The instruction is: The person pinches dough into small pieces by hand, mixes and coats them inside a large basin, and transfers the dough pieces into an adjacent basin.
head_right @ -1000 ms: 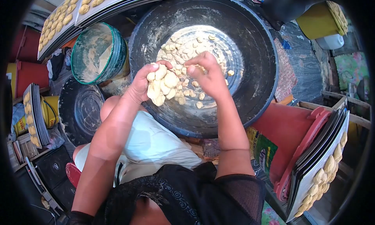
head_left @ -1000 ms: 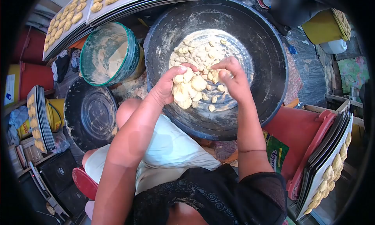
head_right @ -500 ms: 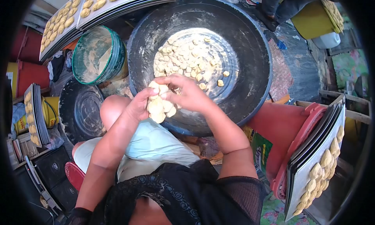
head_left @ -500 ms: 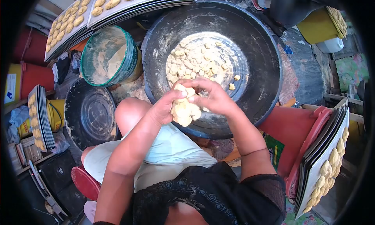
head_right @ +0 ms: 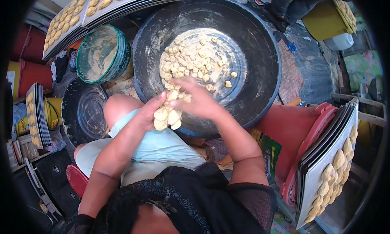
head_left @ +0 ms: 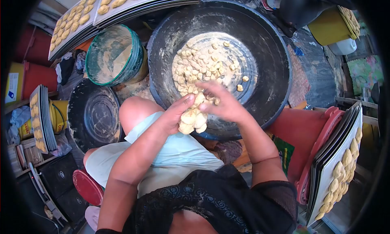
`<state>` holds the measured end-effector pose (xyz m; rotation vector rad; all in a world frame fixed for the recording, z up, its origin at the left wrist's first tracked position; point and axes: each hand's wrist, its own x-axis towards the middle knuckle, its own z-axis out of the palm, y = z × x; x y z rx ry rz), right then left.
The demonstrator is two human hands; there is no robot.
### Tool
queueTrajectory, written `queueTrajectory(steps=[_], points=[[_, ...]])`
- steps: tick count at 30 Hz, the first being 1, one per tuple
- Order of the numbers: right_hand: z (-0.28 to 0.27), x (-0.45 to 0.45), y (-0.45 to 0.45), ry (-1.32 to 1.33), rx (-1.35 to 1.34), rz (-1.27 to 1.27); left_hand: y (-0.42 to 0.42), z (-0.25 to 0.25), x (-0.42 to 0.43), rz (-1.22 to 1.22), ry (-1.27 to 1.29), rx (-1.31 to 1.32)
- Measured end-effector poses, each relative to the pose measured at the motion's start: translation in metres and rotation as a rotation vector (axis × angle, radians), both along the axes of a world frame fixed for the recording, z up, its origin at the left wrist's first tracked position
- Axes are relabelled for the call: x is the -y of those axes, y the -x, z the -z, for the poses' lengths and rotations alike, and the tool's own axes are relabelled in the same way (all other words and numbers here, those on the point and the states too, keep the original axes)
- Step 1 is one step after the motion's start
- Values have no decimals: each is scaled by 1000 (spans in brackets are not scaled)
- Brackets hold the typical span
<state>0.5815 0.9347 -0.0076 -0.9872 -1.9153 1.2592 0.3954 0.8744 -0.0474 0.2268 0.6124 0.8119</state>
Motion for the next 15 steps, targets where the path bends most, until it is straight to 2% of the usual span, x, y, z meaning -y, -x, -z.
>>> queueTrajectory(steps=[1, 3, 4, 7, 8, 11, 14, 15], points=[[-2, 3, 2, 86, 9, -55, -2, 1, 1, -38, -20, -25], [10, -2, 2, 70, 92, -93, 2, 0, 0, 3, -31, -43], [21, 0, 3, 303, -119, 77, 4, -3, 0, 23, -47, -80], [23, -8, -7, 203, -178, 308, 12, 0, -4, 26, -58, -144], [19, -10, -12, -71, -7, 238, 11, 4, -4, -3, -44, -173], [-11, 8, 7, -187, 56, -48, 4, -2, -6, -82, 35, -147], [-1, 21, 15, -149, 216, -124, 1, -3, -7, -87, 21, -89], [2, 19, 14, 54, 104, -70, 2, -4, -5, -40, -42, -137]])
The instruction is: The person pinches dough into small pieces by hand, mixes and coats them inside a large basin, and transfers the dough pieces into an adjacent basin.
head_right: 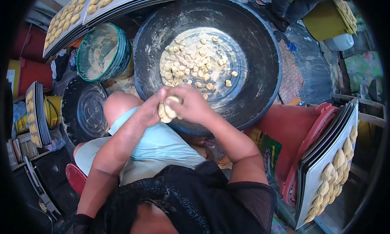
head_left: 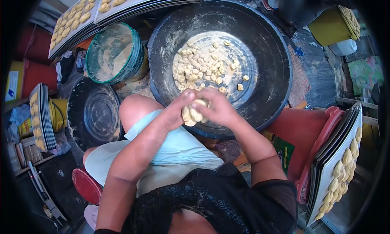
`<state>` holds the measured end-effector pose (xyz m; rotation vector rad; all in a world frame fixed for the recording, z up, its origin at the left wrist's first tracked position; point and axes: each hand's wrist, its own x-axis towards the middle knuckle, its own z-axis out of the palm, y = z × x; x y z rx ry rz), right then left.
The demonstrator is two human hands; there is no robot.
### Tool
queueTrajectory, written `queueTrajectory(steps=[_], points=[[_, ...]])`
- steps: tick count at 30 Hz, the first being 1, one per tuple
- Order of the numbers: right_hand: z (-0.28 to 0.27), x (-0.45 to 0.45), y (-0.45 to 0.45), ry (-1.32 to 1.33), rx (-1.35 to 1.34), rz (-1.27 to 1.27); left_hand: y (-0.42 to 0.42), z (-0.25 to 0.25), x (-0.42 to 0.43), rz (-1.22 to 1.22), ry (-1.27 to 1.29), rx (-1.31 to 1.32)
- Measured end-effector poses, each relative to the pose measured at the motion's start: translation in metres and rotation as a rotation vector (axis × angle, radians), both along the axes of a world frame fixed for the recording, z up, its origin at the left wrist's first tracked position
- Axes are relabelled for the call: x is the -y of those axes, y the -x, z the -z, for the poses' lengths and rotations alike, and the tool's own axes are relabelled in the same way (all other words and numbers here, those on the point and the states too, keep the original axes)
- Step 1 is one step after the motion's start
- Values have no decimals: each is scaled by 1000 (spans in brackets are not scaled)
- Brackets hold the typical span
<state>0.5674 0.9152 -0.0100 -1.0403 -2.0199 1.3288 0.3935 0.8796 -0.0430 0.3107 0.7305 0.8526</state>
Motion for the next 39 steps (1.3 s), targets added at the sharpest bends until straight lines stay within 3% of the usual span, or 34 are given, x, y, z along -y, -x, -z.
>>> queueTrajectory(steps=[2, 6, 9, 12, 13, 15, 17, 20, 21, 24, 27, 28, 29, 33, 36, 39], points=[[11, -8, 0, 405, -210, 132, 3, -4, 1, 98, -117, -103], [12, -5, 5, 283, -402, 387, 7, 0, -1, 59, -54, -27], [27, -14, -15, 299, -371, 561, 10, 7, -3, 97, -36, 122], [19, -25, -30, -29, -120, 429, 10, 4, -3, 82, -62, 113], [13, -25, -27, -329, -47, 319, 10, 2, -3, 67, -51, 81], [2, -14, -12, -324, -63, 166, 7, -4, -3, 41, -28, 16], [-10, -5, -10, -69, -71, -90, 4, -5, -3, 14, -10, -44], [5, -7, -12, 246, -243, 339, 9, -1, -2, 38, -41, 15], [7, -17, -20, 202, -162, 315, 11, -2, -4, 55, -63, 58], [-2, -16, -25, -511, 112, 123, 11, -10, -5, -37, -16, 135], [-14, -2, -13, -77, 67, -71, 3, -14, -6, -156, 77, 136], [-14, -1, -12, 76, 70, -121, 5, -13, -6, -94, 36, 126], [0, -2, -13, -43, -45, -47, 9, -11, -6, -33, -6, 116], [12, 2, -7, 466, -312, 293, 10, -4, -5, 29, -90, 97], [17, 0, -8, 624, -473, 363, 10, -7, -5, 29, -94, 146], [7, -3, -10, 457, -381, 230, 6, -11, -5, -8, -105, 101]])
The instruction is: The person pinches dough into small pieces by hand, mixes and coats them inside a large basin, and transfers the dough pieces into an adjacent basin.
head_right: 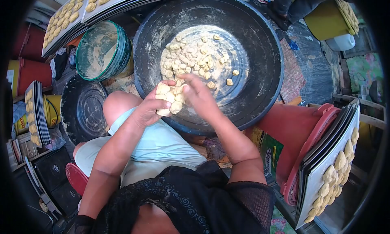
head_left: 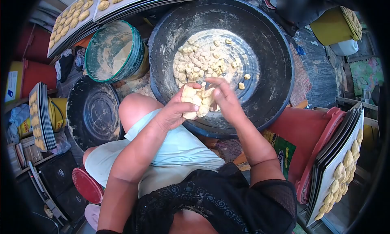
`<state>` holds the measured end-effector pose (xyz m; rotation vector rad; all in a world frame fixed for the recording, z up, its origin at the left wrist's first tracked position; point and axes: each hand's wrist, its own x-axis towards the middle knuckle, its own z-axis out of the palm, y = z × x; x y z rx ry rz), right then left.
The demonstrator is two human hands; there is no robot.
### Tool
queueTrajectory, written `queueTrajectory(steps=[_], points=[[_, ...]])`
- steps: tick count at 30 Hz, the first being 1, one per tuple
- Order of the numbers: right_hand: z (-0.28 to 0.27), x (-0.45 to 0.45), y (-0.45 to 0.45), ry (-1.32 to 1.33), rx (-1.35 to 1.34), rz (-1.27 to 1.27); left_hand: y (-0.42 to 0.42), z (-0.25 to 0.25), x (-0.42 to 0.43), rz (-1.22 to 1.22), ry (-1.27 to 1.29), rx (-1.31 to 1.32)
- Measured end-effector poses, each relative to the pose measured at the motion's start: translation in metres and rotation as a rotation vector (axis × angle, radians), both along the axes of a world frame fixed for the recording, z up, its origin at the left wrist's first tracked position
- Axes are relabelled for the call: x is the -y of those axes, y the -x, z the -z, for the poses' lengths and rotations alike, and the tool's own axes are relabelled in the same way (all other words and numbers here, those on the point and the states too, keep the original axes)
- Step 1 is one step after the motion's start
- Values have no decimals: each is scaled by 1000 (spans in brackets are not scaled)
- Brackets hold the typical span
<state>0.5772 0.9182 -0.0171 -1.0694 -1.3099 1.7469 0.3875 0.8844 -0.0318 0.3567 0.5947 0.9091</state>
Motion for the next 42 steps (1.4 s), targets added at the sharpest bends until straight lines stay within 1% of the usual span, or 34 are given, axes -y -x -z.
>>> queueTrajectory(steps=[2, 3, 4, 6, 7, 9, 11, 13, 15, 16, 19, 20, 23, 24, 26, 27, 28, 30, 31, 32, 35, 36, 39, 40, 42], points=[[17, -13, -6, -650, 243, -135, -2, 3, 2, -5, -74, -136], [14, -13, -5, -662, 249, -62, -3, 4, 3, -6, -109, -204], [10, -14, -3, -673, 256, 11, -4, 5, 3, -16, -100, -187], [-5, -8, 1, -61, 34, 407, -3, 5, 1, -41, -81, -154], [-1, -14, -10, -52, 27, 468, -1, 6, 0, -51, -67, -137], [-1, -24, -33, -300, 180, 311, 2, 8, -1, -69, -35, -103], [-7, -23, -30, -743, 412, 116, -1, 1, -1, -106, 1, -84], [-12, -15, -17, -888, 494, -84, -2, 1, -2, -124, 26, -54], [-10, -1, -6, -733, 428, -274, 0, 6, -2, -127, 43, -11], [-5, 0, -6, -731, 407, -233, 2, 4, -3, -104, 36, -12], [7, 1, -10, -261, 145, 116, 5, 0, -3, -46, -2, -7], [9, -1, -17, -322, 225, 124, 5, 2, -3, -32, -26, 1], [14, -9, -25, -468, 321, 58, 6, 5, -2, -1, -73, 44], [8, -11, -23, -671, 323, -54, 6, 6, -2, 6, -84, 61], [-6, -4, -12, -480, 280, -170, 1, 9, 0, -33, -94, 31], [-2, -2, -10, -428, 276, -210, -1, 10, 0, -53, -99, 15], [2, 0, -7, -375, 274, -249, -2, 10, -1, -87, -92, -69], [5, -1, -11, -94, 166, -218, -4, 8, -2, -157, -76, -236], [7, -2, -14, 45, 111, -202, -4, 5, -3, -188, -75, -221], [15, -8, -21, 15, 139, -205, -3, 1, -4, -220, -75, -206], [18, -24, -38, -440, 682, -406, -1, -1, -5, -256, -66, -124], [13, -17, -31, -789, 655, -273, -1, 0, -5, -255, -62, -90], [-5, -4, -6, -575, 269, -263, -3, 8, -3, -218, -32, -110], [1, -6, -6, -740, 317, -337, -3, 10, -3, -186, -49, -105], [16, -13, -14, -501, 232, -325, -5, 10, -4, -123, -84, -94]])
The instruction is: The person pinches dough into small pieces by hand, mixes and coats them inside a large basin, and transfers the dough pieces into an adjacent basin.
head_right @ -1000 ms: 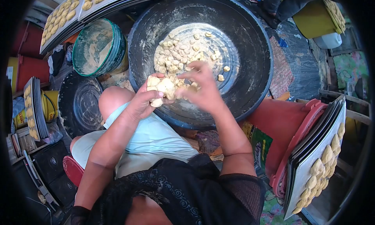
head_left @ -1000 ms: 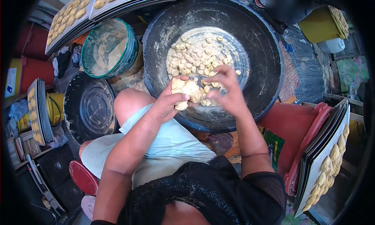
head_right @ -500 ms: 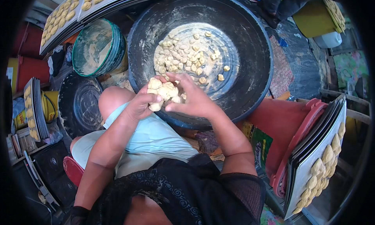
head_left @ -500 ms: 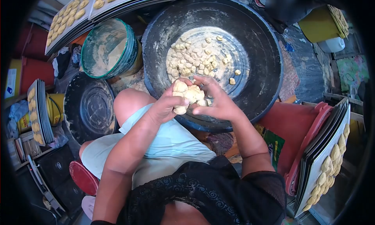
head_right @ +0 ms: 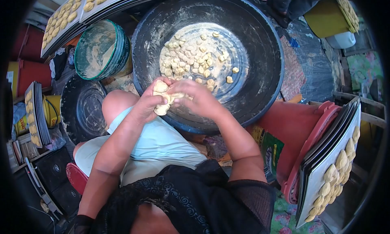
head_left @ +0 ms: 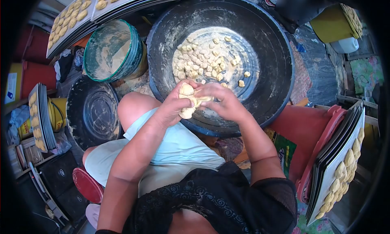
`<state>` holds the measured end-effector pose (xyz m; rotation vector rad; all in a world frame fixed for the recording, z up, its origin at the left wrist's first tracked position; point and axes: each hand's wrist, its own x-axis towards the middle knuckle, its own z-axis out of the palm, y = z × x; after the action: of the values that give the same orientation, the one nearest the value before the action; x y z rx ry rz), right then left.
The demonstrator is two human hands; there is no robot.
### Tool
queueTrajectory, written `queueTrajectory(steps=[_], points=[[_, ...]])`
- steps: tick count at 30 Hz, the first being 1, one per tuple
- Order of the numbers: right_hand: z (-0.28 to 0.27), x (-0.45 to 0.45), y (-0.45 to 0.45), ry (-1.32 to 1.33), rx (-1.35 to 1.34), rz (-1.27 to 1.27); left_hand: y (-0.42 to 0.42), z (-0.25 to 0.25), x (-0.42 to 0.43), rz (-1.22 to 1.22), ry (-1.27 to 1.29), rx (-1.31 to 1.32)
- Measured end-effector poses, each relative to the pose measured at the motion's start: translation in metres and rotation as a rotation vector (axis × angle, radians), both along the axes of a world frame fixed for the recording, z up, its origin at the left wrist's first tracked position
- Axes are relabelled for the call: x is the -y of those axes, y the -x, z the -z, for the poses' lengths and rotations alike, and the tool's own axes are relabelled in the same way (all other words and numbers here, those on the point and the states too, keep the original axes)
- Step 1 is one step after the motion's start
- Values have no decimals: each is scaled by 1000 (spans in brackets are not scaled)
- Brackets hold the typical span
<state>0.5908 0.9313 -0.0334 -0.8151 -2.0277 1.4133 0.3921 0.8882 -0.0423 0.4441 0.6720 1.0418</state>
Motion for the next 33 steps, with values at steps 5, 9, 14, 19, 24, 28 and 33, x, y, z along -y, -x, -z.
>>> queueTrajectory(steps=[5, 9, 14, 19, 24, 28, 33], points=[[13, 3, 4, 659, -466, 238, 11, -12, -1, 130, 2, 66], [7, 7, 8, 825, -727, 212, 9, -12, -1, 49, 17, 132], [1, 5, 6, 556, -246, 498, 7, -10, -2, -10, 106, -152], [-4, -14, -13, -23, 25, 438, 11, -11, -2, -11, 115, -90], [-3, -1, 5, 26, -28, 27, 0, -3, 1, -24, 36, -161], [7, -12, -18, 370, -158, 502, 15, -3, -3, 32, 99, -60], [-13, 0, 2, -220, 106, 185, 3, -7, -3, -36, 179, 159]])
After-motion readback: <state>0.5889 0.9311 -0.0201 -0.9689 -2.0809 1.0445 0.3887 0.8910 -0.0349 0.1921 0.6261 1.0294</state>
